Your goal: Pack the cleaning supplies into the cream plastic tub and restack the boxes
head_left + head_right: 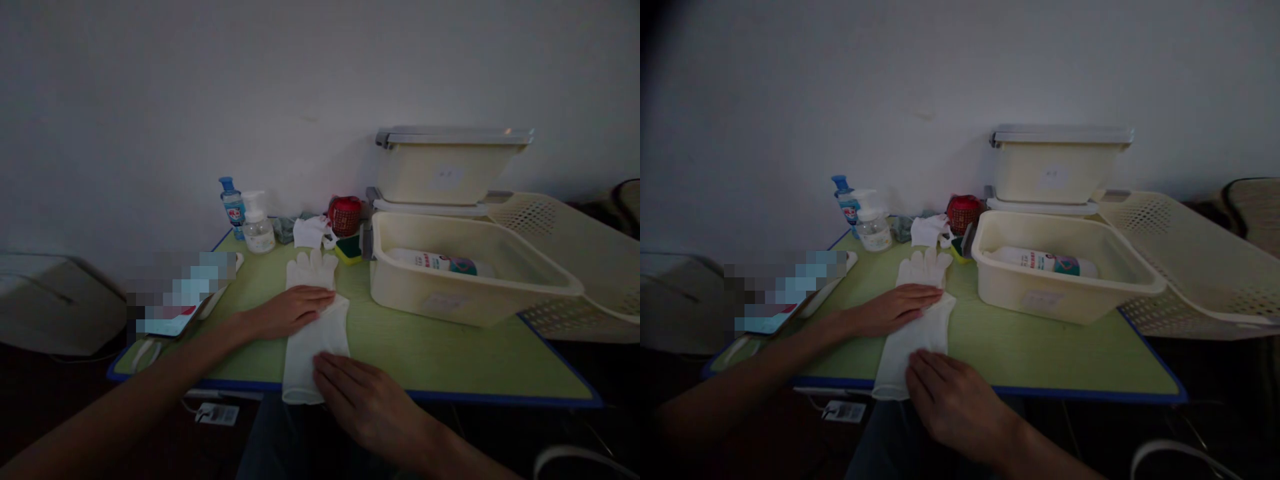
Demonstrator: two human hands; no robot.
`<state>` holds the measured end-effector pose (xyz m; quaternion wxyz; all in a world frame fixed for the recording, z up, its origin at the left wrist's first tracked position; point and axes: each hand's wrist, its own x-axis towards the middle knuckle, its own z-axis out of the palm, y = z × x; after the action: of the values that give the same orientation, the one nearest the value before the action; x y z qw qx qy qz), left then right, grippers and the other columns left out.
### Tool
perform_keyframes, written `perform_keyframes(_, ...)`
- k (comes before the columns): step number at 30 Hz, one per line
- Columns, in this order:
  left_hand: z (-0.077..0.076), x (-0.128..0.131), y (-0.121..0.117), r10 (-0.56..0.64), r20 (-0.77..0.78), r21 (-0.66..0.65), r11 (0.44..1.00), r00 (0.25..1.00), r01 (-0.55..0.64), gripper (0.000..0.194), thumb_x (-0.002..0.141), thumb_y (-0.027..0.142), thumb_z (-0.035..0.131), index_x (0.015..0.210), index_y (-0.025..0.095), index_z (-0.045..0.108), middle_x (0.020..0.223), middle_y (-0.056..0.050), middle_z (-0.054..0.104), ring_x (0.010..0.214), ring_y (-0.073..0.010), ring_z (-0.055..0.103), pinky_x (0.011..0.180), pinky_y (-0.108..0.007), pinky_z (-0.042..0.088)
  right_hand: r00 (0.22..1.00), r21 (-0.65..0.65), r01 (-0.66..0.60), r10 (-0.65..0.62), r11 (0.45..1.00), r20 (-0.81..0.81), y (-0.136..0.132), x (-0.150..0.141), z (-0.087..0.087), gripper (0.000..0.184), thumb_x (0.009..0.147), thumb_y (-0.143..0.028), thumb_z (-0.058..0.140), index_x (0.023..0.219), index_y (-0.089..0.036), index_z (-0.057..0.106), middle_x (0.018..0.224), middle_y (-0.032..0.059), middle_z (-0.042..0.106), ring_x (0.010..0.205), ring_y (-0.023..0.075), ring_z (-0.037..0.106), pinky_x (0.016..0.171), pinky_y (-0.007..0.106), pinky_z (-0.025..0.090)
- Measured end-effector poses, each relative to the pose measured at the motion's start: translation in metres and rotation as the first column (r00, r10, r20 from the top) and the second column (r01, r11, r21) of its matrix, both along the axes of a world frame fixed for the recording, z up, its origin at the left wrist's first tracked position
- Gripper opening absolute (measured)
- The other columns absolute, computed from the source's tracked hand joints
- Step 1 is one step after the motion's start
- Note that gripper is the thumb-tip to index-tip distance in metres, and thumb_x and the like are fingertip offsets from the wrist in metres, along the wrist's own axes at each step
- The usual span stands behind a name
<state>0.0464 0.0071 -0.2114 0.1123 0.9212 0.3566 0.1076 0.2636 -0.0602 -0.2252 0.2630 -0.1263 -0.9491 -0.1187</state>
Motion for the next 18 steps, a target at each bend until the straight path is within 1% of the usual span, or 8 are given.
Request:
perform_keyframes(4,-0.001,-0.002,-0.001,-0.031,-0.048,-0.052,0.998,0.998,0.029,0.047,0.095,0.031,0.027,0.139,0.015,0.028,0.146,-0.005,0.028,0.135,-0.0114,0.022,0.112,-0.029,0.015,0.998,0.03,0.002,0.0,1.0,-0.06,-0.001,-0.003,-0.004,0.03,0.09,-0.013,0.034,0.096,-0.009,0.063,0.103,0.0105,0.068,0.094,0.0184,0.063,0.083,0.028,0.053)
perform_keyframes(8,0.001,-0.002,-0.001,-0.043,-0.055,-0.085,0.996,0.998,0.038,0.048,0.095,0.032,0.026,0.14,0.017,0.023,0.148,-0.004,0.024,0.136,-0.0111,0.019,0.112,-0.03,0.013,0.995,0.036,-0.009,0.013,0.999,-0.096,-0.001,-0.005,0.0,0.03,0.09,-0.012,0.034,0.091,-0.009,0.064,0.098,0.0098,0.069,0.09,0.0183,0.065,0.078,0.028,0.054)
perform_keyframes(11,0.004,-0.002,-0.006,-0.063,-0.051,-0.077,0.995,0.997,0.059,0.047,0.094,0.031,0.03,0.14,0.018,0.026,0.148,-0.005,0.024,0.136,-0.0127,0.019,0.112,-0.031,0.014,0.995,0.033,-0.024,0.027,0.999,-0.101,-0.004,-0.006,0.006,0.029,0.09,-0.012,0.035,0.09,-0.009,0.063,0.095,0.0088,0.07,0.088,0.0177,0.065,0.074,0.027,0.054)
perform_keyframes(13,0.008,-0.001,-0.011,-0.067,-0.059,-0.055,0.996,0.996,0.063,0.046,0.093,0.03,0.032,0.138,0.019,0.03,0.149,-0.007,0.022,0.137,-0.0149,0.019,0.112,-0.031,0.015,0.994,0.03,-0.039,0.042,0.999,-0.103,-0.008,-0.006,0.01,0.03,0.089,-0.011,0.034,0.089,-0.009,0.064,0.094,0.0081,0.07,0.086,0.017,0.065,0.072,0.026,0.054)
perform_keyframes(16,0.012,0.0,-0.021,-0.068,-0.095,-0.024,0.998,0.993,0.066,0.046,0.093,0.031,0.034,0.137,0.018,0.033,0.15,-0.01,0.017,0.137,-0.0175,0.018,0.111,-0.032,0.017,0.994,0.023,-0.069,0.071,0.997,-0.087,-0.017,-0.006,0.015,0.031,0.089,-0.01,0.033,0.086,-0.01,0.064,0.091,0.0069,0.07,0.085,0.0165,0.065,0.071,0.025,0.053)
perform_keyframes(18,0.014,0.0,-0.029,-0.078,-0.121,-0.019,0.997,0.99,0.076,0.047,0.093,0.031,0.034,0.137,0.018,0.033,0.149,-0.011,0.018,0.137,-0.0178,0.018,0.111,-0.032,0.017,0.993,0.026,-0.089,0.091,0.996,-0.07,-0.023,-0.005,0.017,0.03,0.088,-0.01,0.034,0.087,-0.01,0.064,0.091,0.0065,0.07,0.084,0.0167,0.065,0.072,0.026,0.053)
